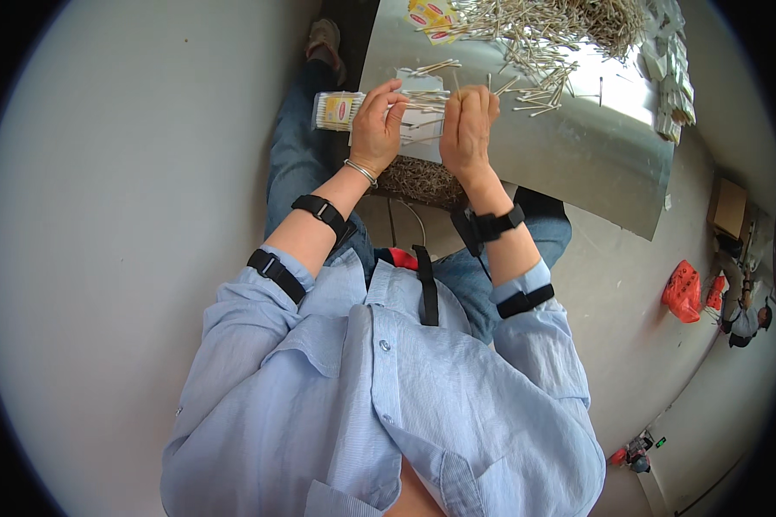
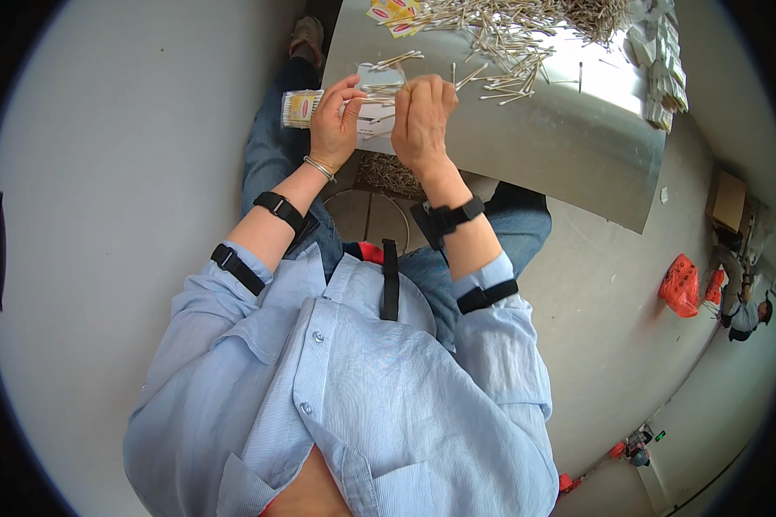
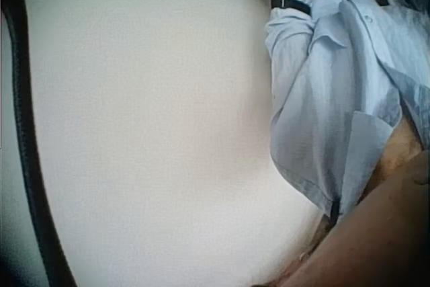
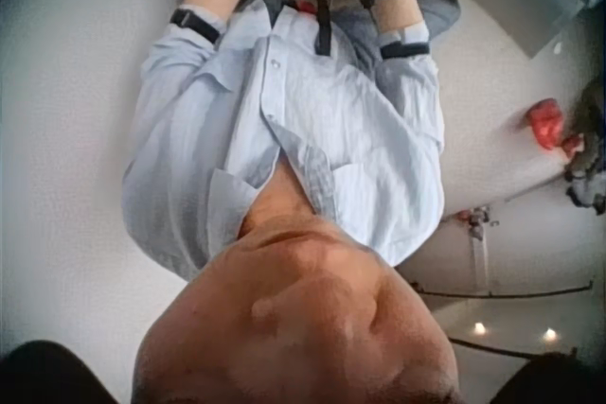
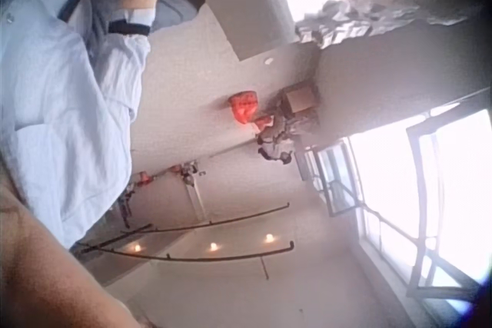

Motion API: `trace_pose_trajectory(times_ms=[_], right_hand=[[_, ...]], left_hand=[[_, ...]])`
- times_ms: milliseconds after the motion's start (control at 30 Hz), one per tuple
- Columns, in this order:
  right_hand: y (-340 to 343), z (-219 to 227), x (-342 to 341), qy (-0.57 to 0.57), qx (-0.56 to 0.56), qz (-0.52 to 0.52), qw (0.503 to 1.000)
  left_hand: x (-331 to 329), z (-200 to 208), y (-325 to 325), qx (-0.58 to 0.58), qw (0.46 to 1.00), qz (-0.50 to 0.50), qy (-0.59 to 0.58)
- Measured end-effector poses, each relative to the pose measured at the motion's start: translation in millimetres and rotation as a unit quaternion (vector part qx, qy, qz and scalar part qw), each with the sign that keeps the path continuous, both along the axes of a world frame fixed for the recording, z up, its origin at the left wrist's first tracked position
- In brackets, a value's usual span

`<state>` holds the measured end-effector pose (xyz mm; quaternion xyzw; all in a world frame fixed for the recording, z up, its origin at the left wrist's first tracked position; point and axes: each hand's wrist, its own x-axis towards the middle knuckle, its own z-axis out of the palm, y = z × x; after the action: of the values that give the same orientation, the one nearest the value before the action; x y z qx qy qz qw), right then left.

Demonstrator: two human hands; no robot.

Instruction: Manually organizing and packing cotton swabs into small plastic bags.

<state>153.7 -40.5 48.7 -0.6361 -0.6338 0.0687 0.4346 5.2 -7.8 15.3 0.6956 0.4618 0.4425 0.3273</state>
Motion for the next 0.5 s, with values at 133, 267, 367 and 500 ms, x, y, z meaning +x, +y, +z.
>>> trace_pose_trajectory(times_ms=[133,267,367,500], right_hand=[[-40,11,13,-0.131,-0.026,0.118,0.984],[-64,21,19,-0.156,-0.082,0.194,0.965],[-57,17,18,-0.157,-0.115,0.087,0.977],[-20,12,2,-0.112,-0.018,0.02,0.993]], left_hand=[[1,3,-1,-0.005,1.0,0.001,-0.01],[-1,1,0,-0.003,1.0,0.003,-0.012],[-1,0,0,-0.003,1.0,-0.003,-0.016],[-2,-3,1,-0.022,0.999,-0.012,-0.038]])
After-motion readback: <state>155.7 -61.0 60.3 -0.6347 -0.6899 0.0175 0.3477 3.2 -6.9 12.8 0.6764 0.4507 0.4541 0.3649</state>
